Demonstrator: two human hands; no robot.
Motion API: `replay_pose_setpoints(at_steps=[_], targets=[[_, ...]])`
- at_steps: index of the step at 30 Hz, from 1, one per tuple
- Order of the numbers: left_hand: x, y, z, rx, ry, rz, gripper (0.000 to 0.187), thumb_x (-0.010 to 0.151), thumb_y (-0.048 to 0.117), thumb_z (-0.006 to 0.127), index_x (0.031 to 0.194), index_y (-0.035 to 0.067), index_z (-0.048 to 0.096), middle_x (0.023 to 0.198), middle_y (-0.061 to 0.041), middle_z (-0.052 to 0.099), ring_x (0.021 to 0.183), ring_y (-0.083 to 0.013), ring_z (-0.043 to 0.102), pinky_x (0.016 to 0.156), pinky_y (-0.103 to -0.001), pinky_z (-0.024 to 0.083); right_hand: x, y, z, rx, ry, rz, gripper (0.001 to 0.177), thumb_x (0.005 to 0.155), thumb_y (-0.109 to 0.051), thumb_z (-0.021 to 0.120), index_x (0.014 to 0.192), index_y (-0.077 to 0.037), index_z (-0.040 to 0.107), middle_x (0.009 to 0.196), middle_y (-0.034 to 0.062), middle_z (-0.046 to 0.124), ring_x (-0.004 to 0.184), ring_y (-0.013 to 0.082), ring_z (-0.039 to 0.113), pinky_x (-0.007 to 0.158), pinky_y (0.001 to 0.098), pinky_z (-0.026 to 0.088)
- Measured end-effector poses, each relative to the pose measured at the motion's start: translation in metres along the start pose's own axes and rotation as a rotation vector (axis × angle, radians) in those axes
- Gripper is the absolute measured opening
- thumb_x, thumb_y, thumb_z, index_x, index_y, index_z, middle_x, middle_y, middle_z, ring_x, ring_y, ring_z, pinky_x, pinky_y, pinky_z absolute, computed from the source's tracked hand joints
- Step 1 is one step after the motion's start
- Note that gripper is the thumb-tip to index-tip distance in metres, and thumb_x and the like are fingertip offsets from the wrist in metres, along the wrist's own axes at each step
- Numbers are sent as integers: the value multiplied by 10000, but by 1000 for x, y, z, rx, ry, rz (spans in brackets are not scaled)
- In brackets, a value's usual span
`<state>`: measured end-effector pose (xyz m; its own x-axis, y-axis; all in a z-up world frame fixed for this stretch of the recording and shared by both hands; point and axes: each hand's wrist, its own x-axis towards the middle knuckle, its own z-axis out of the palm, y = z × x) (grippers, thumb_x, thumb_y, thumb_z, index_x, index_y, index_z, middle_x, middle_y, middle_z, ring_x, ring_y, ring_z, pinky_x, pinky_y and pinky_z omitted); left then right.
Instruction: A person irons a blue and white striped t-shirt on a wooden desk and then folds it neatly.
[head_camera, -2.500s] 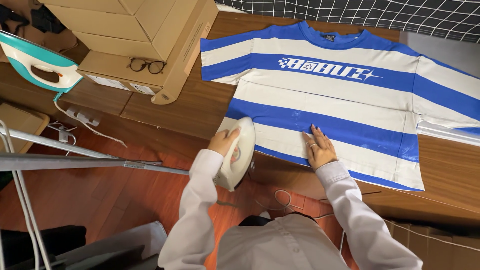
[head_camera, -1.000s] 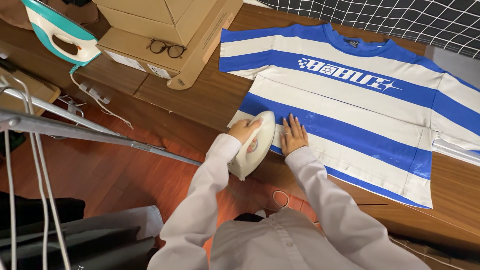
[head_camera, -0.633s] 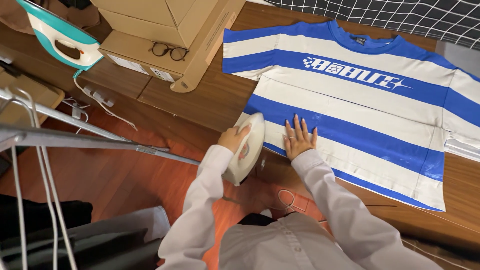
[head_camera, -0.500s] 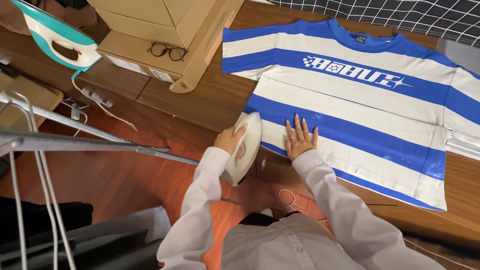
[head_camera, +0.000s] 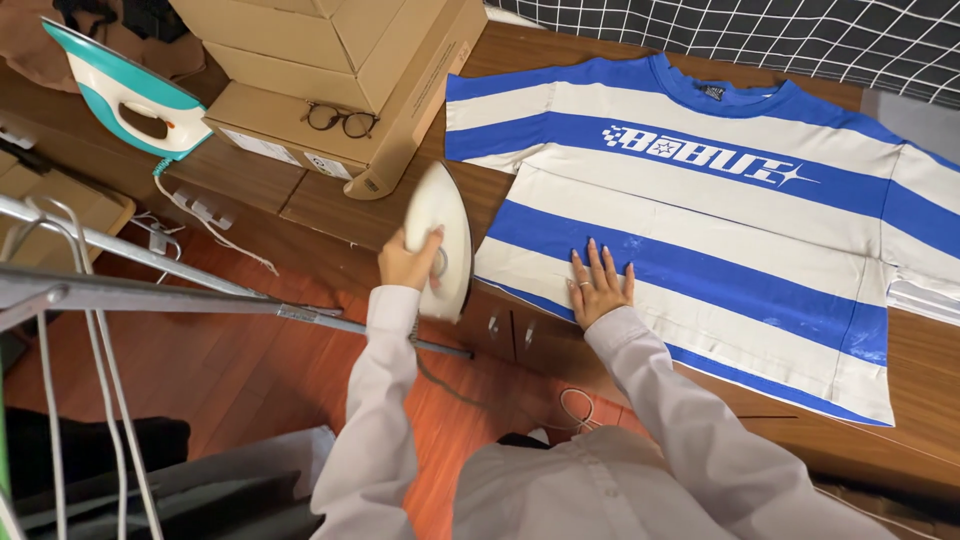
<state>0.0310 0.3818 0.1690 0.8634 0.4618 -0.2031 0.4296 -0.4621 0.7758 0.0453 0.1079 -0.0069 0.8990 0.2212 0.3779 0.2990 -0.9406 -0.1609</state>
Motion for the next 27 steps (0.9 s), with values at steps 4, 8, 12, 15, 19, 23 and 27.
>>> replay_pose_setpoints(at_steps=[4,8,12,15,19,23,27], targets=[[41,-16,33,-103,416,193,291,614,365,676,736,115,591,641,-116,619,693,-307,627,586,-383,491,1,0,0,-21,24,-8,476,898,-385,260,1361,-278,285,1459,33,185,1335,243,162,1022,551,81],[79,-29,59,-29,557,252,285,612,380,656,705,129,560,596,-122,602,643,-327,622,557,-416,487,2,-2,-2,-37,35,8,468,900,-387,258,1354,-280,293,1459,25,183,1337,233,154,1023,543,78],[92,-30,75,-37,770,377,223,603,336,676,680,166,556,514,-84,564,536,-295,607,477,-384,485,3,-4,-7,-63,38,7,467,894,-393,266,1348,-290,301,1451,18,199,1329,226,173,1022,538,94],[93,-26,78,-62,777,409,227,620,322,659,667,143,528,492,-108,548,507,-318,592,464,-409,470,4,-6,-8,-74,27,15,467,890,-397,274,1347,-302,295,1448,11,200,1327,219,175,1025,530,92],[121,-41,98,-110,867,424,210,591,333,674,626,209,508,449,-45,510,461,-267,573,442,-334,461,5,-8,-11,-89,17,16,465,891,-392,283,1348,-306,295,1443,9,212,1324,213,187,1029,516,100],[111,-24,93,-145,837,452,225,621,306,651,632,145,494,451,-100,512,449,-309,558,437,-387,442,7,-9,-14,-88,7,21,470,887,-394,286,1349,-305,287,1446,11,200,1323,214,180,1030,520,93],[128,-31,97,-151,914,524,185,624,288,661,640,191,504,448,-45,499,424,-252,549,428,-309,445,8,-10,-17,-74,24,11,450,888,-376,308,1330,-294,325,1437,5,226,1319,202,197,1041,495,85]])
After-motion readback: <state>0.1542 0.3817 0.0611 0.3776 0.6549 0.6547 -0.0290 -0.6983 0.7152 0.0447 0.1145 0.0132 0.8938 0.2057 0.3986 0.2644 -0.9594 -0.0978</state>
